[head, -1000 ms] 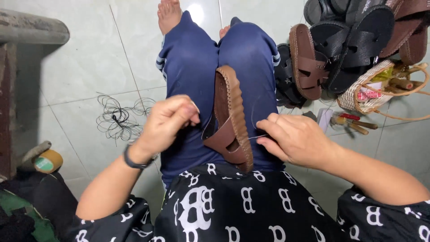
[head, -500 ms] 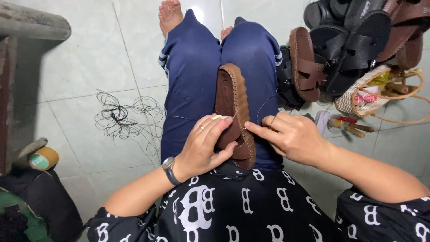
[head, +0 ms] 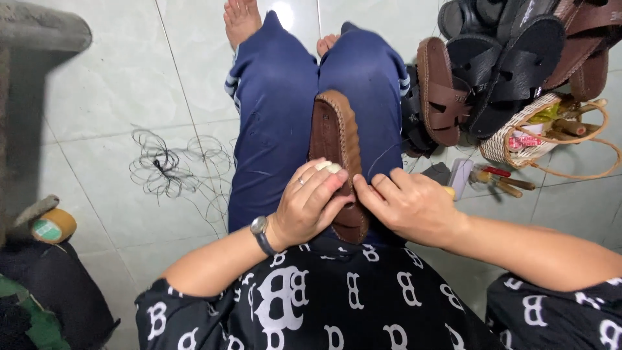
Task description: Hand-stitching the sole of a brown leather sandal using a needle and thread.
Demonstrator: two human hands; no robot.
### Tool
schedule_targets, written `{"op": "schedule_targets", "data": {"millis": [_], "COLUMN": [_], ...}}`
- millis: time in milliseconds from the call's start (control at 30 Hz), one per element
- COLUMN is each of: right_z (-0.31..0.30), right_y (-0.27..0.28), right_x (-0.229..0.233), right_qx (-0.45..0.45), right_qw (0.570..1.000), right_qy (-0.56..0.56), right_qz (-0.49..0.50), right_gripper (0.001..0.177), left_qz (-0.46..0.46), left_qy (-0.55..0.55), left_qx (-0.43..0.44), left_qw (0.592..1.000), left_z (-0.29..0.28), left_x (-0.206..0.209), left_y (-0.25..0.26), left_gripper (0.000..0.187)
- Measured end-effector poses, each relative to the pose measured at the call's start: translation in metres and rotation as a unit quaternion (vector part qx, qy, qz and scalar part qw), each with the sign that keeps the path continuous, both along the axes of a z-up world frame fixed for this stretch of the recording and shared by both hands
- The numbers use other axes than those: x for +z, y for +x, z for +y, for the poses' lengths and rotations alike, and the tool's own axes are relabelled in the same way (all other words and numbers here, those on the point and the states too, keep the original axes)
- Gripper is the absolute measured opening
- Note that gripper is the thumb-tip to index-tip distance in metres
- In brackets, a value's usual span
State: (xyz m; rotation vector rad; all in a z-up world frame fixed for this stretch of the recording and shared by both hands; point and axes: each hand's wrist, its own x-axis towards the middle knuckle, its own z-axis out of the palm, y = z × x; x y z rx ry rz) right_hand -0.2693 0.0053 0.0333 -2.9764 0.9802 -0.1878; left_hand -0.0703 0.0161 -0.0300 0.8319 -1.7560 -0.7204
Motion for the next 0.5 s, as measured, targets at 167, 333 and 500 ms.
{"op": "schedule_targets", "data": {"millis": [167,333,500], "right_z": [0.013,0.032,0.056], "right_y": [-0.005,-0.027,-0.060], "right_x": [-0.045,-0.046,-0.040], "right_qx": [0.016,-0.030,-0.158], "right_qw": [0.999,0.985,0.930], "right_qy": [-0.019,0.081,0.202], "right_qz": [-0.029,-0.151,-0.263], "right_gripper": [0.025,0.027,0.019], "left_qz": [-0.015,-0.022,-0.038], "left_qy": [-0.022,0.044,0.116], "left_qx": [-0.010,-0.122,-0.196], "left_qw": [1.000,0.991,0.973], "left_z": [-0.005,-0.031,-0.091], "left_x": [-0.001,0.035,0.075], "left_y": [-0.001,0.015,0.029], "left_gripper": [0.040,0.058,0.017]}}
